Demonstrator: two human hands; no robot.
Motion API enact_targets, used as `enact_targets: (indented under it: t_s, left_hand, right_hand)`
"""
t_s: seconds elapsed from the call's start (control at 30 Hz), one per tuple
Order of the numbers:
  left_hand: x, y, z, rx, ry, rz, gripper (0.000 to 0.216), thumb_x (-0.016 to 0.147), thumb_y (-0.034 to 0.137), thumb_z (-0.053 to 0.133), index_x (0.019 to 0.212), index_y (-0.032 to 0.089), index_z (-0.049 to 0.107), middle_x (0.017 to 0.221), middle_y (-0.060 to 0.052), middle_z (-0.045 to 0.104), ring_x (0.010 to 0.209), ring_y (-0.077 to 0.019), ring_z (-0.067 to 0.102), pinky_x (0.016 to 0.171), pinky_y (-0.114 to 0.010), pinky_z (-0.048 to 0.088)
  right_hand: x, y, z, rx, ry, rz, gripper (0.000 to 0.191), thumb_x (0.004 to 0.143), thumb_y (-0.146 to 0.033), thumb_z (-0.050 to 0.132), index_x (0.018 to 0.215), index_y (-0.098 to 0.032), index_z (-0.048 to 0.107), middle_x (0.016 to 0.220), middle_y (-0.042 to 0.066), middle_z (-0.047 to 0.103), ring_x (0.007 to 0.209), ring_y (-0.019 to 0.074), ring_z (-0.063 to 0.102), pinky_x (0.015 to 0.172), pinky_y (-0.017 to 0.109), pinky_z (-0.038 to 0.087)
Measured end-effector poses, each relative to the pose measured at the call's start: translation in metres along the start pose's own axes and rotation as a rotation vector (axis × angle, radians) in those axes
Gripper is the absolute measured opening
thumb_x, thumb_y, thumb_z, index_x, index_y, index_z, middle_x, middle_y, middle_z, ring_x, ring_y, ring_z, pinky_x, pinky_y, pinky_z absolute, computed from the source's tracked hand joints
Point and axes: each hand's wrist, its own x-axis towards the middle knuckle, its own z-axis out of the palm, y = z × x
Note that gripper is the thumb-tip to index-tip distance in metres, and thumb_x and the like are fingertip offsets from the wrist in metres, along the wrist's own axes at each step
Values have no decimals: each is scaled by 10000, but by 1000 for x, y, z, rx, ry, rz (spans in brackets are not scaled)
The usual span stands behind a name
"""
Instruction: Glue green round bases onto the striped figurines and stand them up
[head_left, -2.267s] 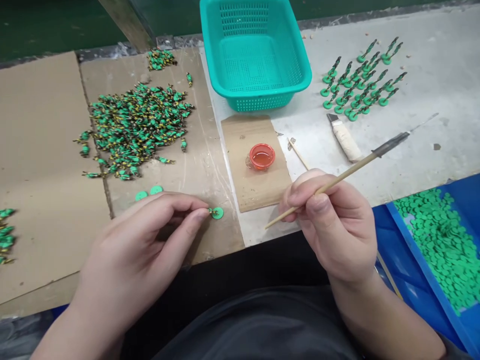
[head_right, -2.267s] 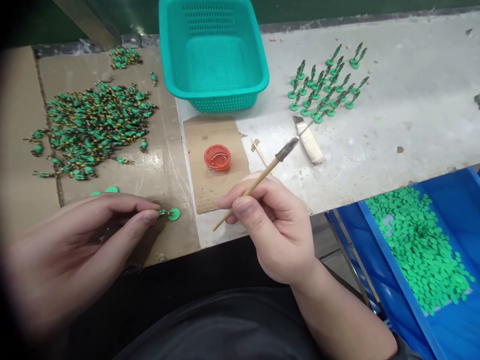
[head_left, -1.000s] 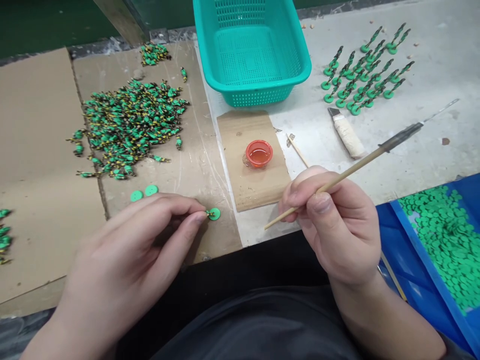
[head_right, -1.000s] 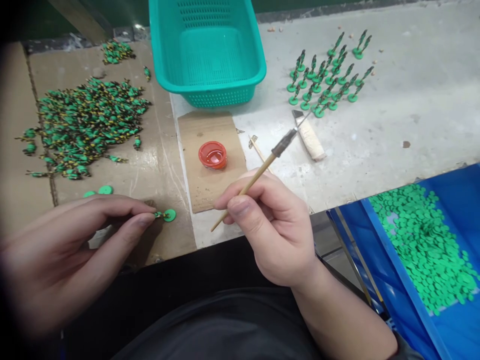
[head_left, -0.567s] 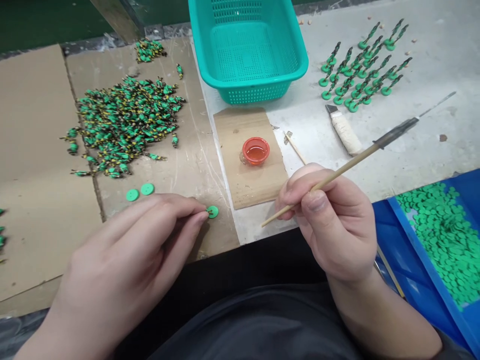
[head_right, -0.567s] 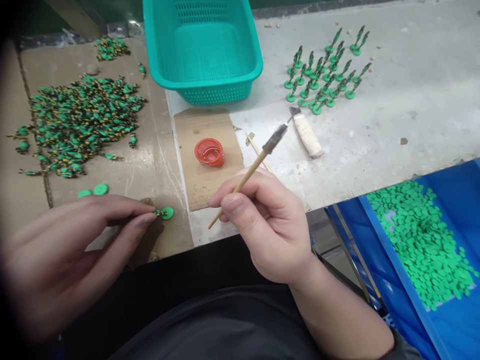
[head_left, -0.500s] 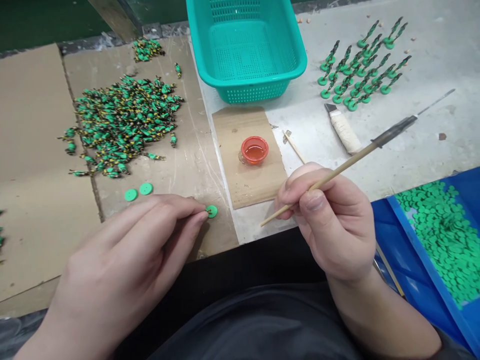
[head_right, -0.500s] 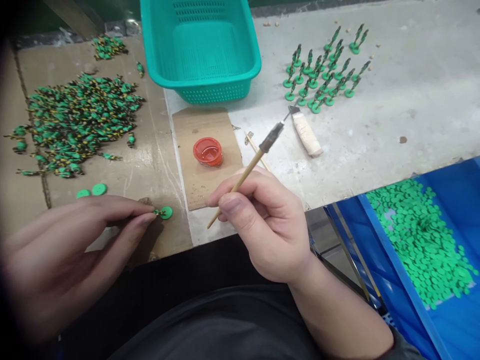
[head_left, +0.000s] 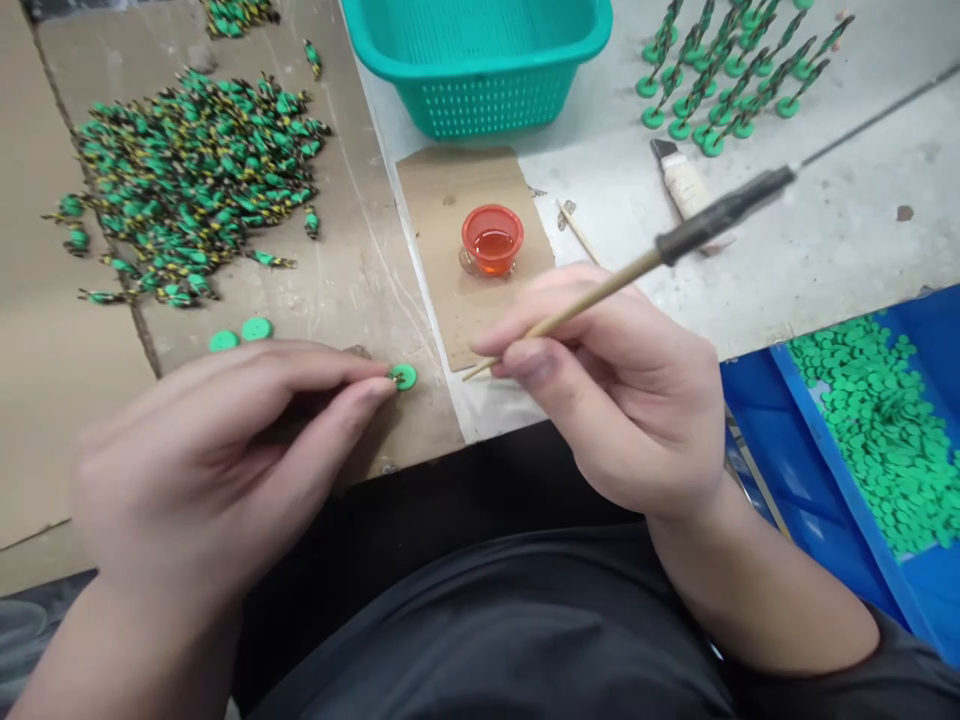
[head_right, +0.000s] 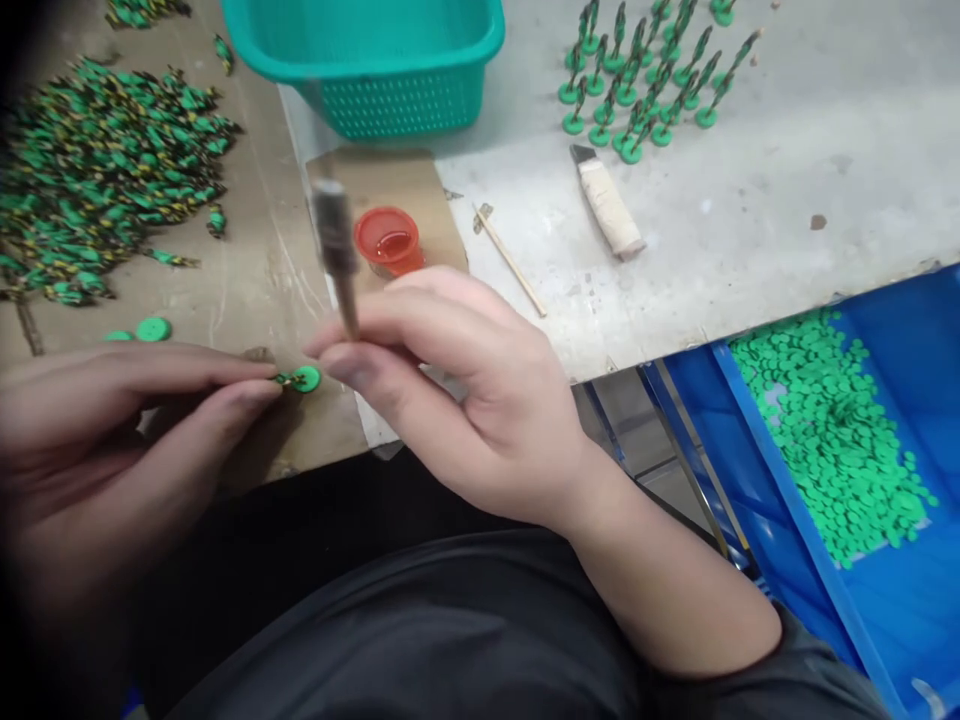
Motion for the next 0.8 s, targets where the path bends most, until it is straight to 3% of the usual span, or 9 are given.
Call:
enact_targets:
  t_s: [0.17, 0.3, 0.5, 0.67, 0.8]
  left_hand:
    - [0, 5, 8, -18, 35, -24, 147, 1091, 397, 842, 999, 287, 873, 991, 19, 891, 875, -145, 783, 897, -316, 595]
    - [-1, 8, 11, -70, 60, -105, 160, 1084, 442, 851, 1017, 306, 903, 1001, 24, 889, 886, -156, 778, 868, -335, 579]
    - [-5, 9, 10, -87, 74, -233, 208, 1061, 501, 864, 1062, 306, 938, 1002, 8, 890, 882, -172, 781, 807, -356, 559]
    - [-3, 12, 10, -93, 80, -247, 190, 1048, 490, 882, 1046, 308, 937, 948, 19, 867, 812, -157, 738, 726, -358, 501]
    - [-3, 11, 10, -107, 65, -267, 174, 1049, 476, 889, 1054, 310, 938, 961, 6, 870, 823, -155, 736, 729, -353, 497]
  right_hand:
    - [6, -1, 11, -115, -61, -63, 74, 1188, -202, 732, 1182, -229, 800, 1211, -5, 865, 1105, 135, 826, 1064, 265, 690]
    - [15, -1, 18, -192, -128, -43, 81, 1219, -338, 711, 1212, -281, 768, 1240, -16, 812, 1110, 148, 821, 986, 262, 703]
    - [19, -5, 26, -280, -174, 10, 107, 1232, -360, 681, 1241, -288, 760, 1252, -14, 793, 1232, 176, 818, 1037, 265, 702]
    - [19, 3, 27, -238, -174, -20, 384, 1207, -647, 635, 1225, -287, 767, 1235, -6, 775, 1260, 201, 806, 1031, 308, 718]
    - [23, 7, 27, -187, -170, -73, 448, 1171, -689, 683, 1183, -251, 775, 1182, 8, 757, 1230, 215, 817, 1041, 338, 715]
